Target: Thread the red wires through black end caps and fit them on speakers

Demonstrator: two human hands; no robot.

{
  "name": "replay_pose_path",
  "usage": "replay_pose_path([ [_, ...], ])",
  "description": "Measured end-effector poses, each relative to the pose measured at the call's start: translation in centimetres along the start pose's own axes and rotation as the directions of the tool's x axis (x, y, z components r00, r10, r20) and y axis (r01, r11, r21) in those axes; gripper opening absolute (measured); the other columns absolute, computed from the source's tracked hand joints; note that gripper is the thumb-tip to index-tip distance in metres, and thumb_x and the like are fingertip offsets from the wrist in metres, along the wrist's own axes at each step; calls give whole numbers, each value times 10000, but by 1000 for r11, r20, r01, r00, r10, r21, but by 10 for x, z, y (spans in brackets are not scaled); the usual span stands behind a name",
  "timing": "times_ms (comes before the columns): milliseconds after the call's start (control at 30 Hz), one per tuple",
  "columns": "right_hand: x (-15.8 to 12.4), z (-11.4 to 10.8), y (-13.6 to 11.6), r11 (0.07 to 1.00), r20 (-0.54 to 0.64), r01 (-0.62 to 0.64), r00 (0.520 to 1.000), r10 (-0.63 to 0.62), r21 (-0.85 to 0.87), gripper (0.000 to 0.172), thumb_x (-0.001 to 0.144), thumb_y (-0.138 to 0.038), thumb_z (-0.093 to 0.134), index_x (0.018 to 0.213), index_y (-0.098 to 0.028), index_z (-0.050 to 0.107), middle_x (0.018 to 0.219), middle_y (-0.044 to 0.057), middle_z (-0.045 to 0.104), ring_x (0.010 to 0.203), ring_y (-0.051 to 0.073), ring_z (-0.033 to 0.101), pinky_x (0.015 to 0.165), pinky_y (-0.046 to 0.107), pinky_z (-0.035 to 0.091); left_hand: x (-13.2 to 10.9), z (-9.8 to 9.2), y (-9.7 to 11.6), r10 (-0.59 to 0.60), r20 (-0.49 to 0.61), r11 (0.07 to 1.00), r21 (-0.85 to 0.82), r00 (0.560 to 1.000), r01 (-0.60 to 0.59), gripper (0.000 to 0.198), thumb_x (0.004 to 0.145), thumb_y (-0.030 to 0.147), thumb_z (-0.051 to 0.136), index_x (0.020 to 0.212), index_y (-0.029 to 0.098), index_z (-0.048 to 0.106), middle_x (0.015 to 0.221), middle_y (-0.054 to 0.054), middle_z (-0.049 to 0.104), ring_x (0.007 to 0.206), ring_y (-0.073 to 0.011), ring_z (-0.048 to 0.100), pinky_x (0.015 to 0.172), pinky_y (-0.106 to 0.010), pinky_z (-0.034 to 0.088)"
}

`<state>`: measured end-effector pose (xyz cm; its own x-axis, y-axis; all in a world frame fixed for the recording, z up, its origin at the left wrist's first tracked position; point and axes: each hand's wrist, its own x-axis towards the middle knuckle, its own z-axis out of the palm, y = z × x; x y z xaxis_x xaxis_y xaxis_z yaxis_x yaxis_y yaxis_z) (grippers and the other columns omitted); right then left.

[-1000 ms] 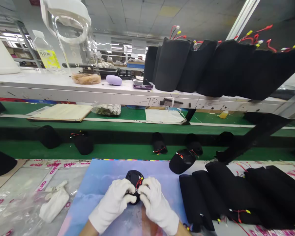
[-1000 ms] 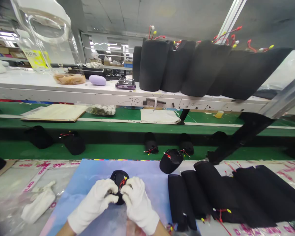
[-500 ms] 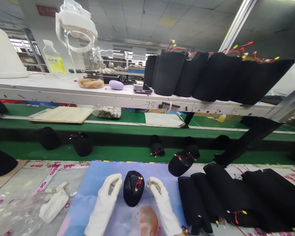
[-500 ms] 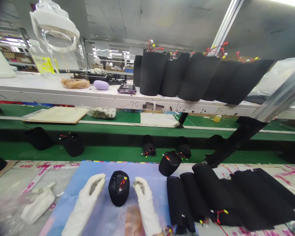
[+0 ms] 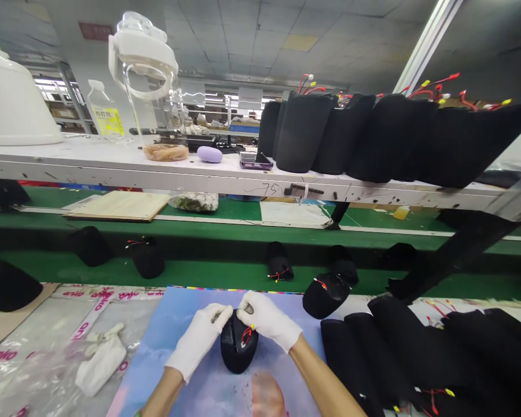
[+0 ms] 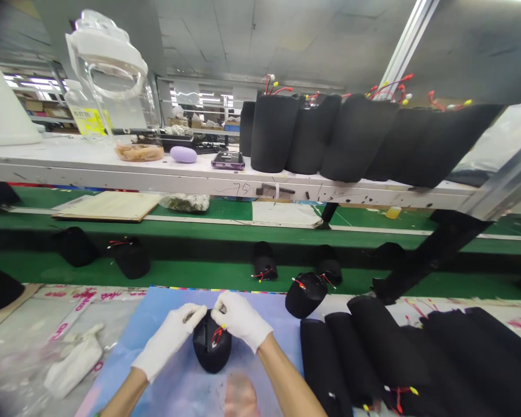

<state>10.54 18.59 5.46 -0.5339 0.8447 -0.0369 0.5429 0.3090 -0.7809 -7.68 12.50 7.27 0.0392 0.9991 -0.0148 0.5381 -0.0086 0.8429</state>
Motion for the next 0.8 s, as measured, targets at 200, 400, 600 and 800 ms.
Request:
replay_pose_path([
  [200,0,-4,-7,999,3,-21,1000,21,-50,206,966,-335,631,1071,-159,658,1085,53,683,939,187,671,840,391,570,14,13,-4,-7,15,976,217,1000,3,210,939,367,616,894,165,653,902,-18,678,834,-159,657,803,-368,545],
  [400,-10,-10,-3,975,16,-37,999,34,219,209,967,-345,631,1014,-143,659,964,27,693,818,156,679,748,335,580,-4,12,-12,23,-23,995,97,999,-21,263,874,339,672,1089,187,678,1099,-76,715,979,-210,678,938,-435,524],
  [600,-26,-16,6,869,-101,-15,992,74,495,383,956,-502,524,1016,-168,702,841,33,709,705,162,641,687,321,514,-26,2,-19,-21,-96,994,-111,995,11,383,956,400,435,1202,249,688,1294,-70,688,1245,-235,605,1112,-406,422],
  [800,-44,-10,26,792,-237,-43,943,234,609,522,811,-647,588,990,-164,678,807,49,681,653,176,610,664,333,481,-4,17,-23,-37,-96,987,-157,995,21,284,931,422,549,940,177,692,942,-52,723,843,-191,682,848,-393,528],
])
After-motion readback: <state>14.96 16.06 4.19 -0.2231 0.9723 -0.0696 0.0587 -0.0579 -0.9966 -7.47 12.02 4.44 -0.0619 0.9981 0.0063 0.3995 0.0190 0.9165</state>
